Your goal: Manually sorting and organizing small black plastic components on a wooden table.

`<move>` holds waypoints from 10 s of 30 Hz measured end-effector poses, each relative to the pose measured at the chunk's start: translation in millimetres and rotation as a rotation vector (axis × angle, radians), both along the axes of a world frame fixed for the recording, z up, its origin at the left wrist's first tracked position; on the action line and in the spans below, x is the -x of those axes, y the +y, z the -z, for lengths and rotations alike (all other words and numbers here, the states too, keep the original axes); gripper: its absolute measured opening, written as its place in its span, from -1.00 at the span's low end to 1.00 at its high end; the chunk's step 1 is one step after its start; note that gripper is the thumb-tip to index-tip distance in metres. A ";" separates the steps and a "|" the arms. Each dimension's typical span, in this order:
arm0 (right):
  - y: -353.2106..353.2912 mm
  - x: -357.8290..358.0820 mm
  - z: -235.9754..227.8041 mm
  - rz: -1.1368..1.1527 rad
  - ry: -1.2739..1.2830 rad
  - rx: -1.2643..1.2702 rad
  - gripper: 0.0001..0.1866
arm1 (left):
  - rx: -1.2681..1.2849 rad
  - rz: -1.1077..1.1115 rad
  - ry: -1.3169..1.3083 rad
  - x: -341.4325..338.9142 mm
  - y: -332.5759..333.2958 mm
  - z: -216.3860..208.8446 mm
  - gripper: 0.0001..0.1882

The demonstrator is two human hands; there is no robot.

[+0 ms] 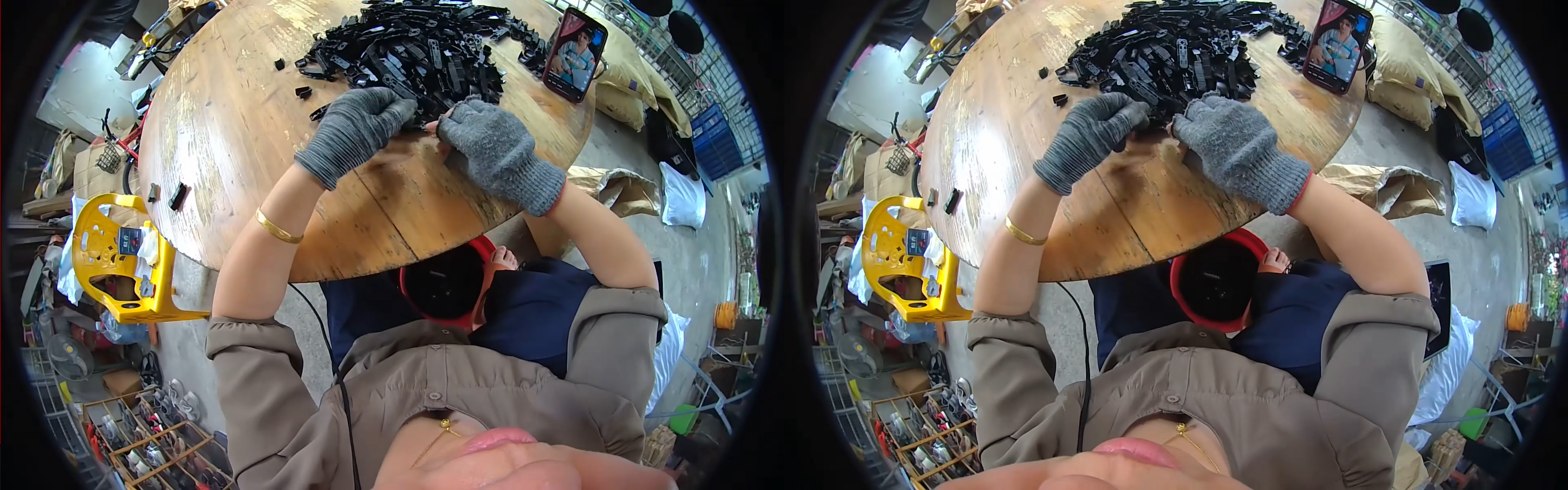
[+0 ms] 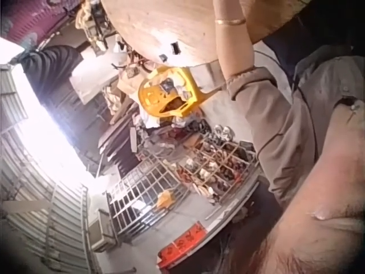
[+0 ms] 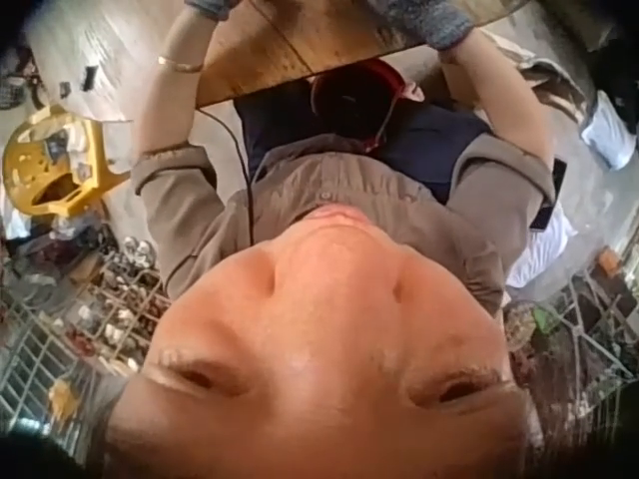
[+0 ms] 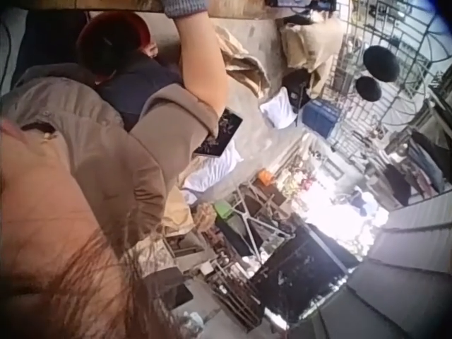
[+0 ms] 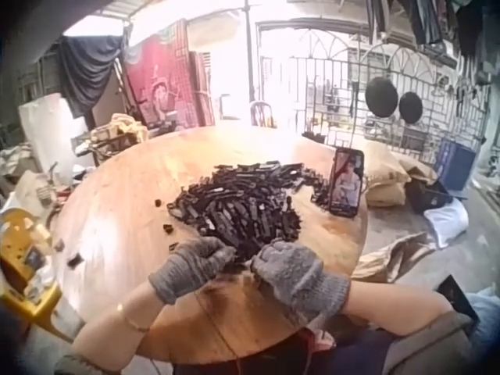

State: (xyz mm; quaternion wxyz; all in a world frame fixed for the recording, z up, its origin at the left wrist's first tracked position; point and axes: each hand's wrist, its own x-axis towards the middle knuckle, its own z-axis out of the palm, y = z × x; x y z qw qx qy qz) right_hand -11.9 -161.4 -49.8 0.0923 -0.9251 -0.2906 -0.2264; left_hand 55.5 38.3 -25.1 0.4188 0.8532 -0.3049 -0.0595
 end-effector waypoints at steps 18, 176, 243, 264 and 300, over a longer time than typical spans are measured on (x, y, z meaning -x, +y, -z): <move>-10.8 41.1 -3.5 -0.037 0.026 -0.046 -0.76 | -0.587 -0.094 -0.235 -20.1 19.7 6.5 -0.53; -19.2 45.0 -36.2 0.160 1.002 -1.442 -0.72 | 0.237 0.113 0.379 67.8 -23.6 -12.6 -0.76; -40.4 7.5 -31.1 0.126 0.350 -0.767 -0.80 | -0.224 0.584 -0.274 102.8 -32.0 0.4 -0.73; 22.4 -22.5 -25.7 0.099 0.225 0.092 -0.79 | -0.494 -0.047 -0.399 18.9 -0.6 14.6 -0.72; -16.5 14.9 -50.2 0.056 0.890 -1.165 -0.81 | 0.271 0.151 0.501 47.9 -13.5 -24.8 -0.75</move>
